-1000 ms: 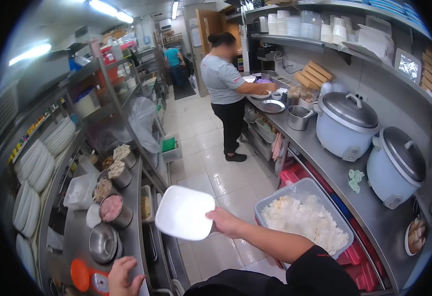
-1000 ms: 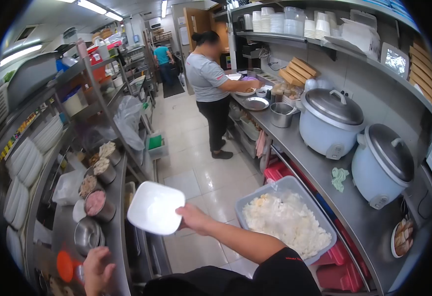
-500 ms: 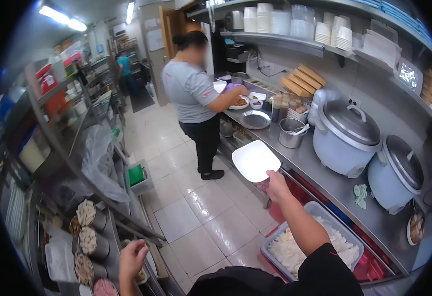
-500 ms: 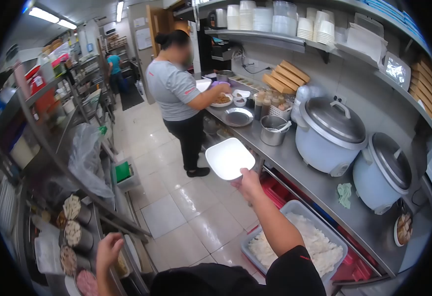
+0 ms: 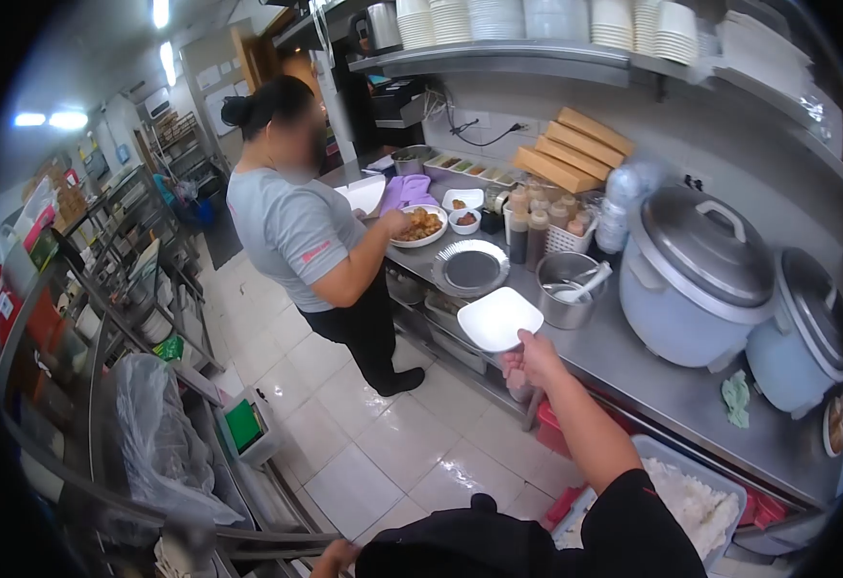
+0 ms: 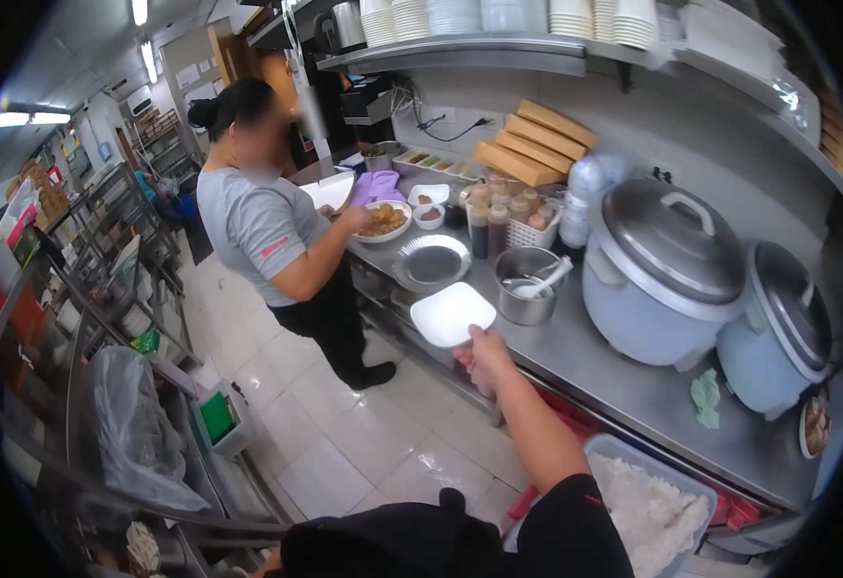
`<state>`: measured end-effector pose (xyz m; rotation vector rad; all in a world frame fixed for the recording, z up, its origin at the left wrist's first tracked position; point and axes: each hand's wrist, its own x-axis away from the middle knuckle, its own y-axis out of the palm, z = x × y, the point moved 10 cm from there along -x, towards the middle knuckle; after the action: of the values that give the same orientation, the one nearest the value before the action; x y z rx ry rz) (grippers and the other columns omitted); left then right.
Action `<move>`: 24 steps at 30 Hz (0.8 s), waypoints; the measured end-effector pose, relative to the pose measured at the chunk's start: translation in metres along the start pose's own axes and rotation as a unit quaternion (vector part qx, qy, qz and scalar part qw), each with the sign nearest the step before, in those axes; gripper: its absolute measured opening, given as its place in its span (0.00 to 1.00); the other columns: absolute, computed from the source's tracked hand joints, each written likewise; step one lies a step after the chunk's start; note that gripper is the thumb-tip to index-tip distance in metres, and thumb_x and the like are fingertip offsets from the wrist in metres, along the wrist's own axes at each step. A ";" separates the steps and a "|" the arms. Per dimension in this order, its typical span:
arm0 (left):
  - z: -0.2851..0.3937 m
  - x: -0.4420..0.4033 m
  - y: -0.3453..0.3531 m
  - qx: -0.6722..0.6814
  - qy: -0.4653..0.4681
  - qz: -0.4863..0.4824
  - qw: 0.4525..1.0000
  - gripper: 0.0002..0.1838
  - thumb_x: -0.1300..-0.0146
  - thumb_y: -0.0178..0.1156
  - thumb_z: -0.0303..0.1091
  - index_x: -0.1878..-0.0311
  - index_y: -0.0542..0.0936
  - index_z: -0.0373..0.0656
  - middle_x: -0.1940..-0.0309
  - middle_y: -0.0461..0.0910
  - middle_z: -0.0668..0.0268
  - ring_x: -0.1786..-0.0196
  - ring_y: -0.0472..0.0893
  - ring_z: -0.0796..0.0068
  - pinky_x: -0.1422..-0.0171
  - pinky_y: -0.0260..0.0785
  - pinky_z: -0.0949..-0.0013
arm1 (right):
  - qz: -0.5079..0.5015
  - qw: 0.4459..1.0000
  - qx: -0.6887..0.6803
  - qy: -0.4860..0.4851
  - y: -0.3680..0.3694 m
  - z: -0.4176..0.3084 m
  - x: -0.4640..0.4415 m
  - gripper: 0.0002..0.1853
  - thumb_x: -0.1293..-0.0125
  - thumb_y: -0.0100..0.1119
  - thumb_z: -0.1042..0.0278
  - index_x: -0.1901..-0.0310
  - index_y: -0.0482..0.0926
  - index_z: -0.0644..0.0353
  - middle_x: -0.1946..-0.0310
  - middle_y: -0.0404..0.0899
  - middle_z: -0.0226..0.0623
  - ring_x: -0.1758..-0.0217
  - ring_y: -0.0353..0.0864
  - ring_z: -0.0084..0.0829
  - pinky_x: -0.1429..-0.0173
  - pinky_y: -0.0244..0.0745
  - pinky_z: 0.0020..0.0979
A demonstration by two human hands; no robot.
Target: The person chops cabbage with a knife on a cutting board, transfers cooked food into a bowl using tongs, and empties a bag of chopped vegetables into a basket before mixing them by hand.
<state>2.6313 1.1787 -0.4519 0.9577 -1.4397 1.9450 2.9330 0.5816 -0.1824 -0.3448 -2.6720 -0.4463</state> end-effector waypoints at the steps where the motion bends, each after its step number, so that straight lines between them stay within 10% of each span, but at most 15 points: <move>1: -0.025 0.014 0.008 0.100 -0.070 -0.012 0.992 0.23 0.34 0.60 0.53 0.49 0.82 0.42 0.58 0.86 0.53 0.57 0.86 0.49 0.52 0.78 0.50 | 0.028 0.998 -0.012 -0.046 0.003 -0.013 -0.027 0.19 0.22 0.45 0.58 0.48 0.74 0.68 0.62 0.82 0.47 0.69 0.83 0.33 0.69 0.78 0.34; 5: -0.040 0.047 -0.006 0.337 -0.186 0.002 0.923 0.22 0.33 0.60 0.52 0.50 0.81 0.42 0.59 0.85 0.53 0.59 0.86 0.50 0.54 0.78 0.49 | 0.034 0.997 0.070 -0.028 0.026 -0.042 -0.114 0.19 0.22 0.44 0.60 0.46 0.72 0.69 0.65 0.83 0.46 0.72 0.83 0.30 0.72 0.79 0.29; 17: 0.021 -0.094 -0.116 0.542 -0.139 -0.016 0.829 0.17 0.31 0.58 0.46 0.51 0.79 0.43 0.64 0.84 0.56 0.62 0.86 0.52 0.60 0.78 0.47 | 0.127 0.966 0.218 0.052 0.031 -0.080 -0.256 0.20 0.24 0.52 0.58 0.46 0.74 0.71 0.69 0.84 0.43 0.70 0.86 0.29 0.72 0.80 0.28; 24: 0.009 -0.197 -0.306 0.515 -0.065 0.084 0.850 0.14 0.29 0.57 0.41 0.48 0.75 0.42 0.60 0.81 0.56 0.62 0.85 0.56 0.58 0.79 0.50 | 0.189 0.830 0.502 -0.149 0.056 -0.124 -0.196 0.23 0.37 0.67 0.57 0.48 0.78 0.68 0.64 0.84 0.48 0.59 0.86 0.45 0.54 0.79 0.41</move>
<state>2.9857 1.2574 -0.4292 1.4331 -0.4205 2.8818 3.1673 0.5553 -0.1450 -0.6008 -2.5816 1.1850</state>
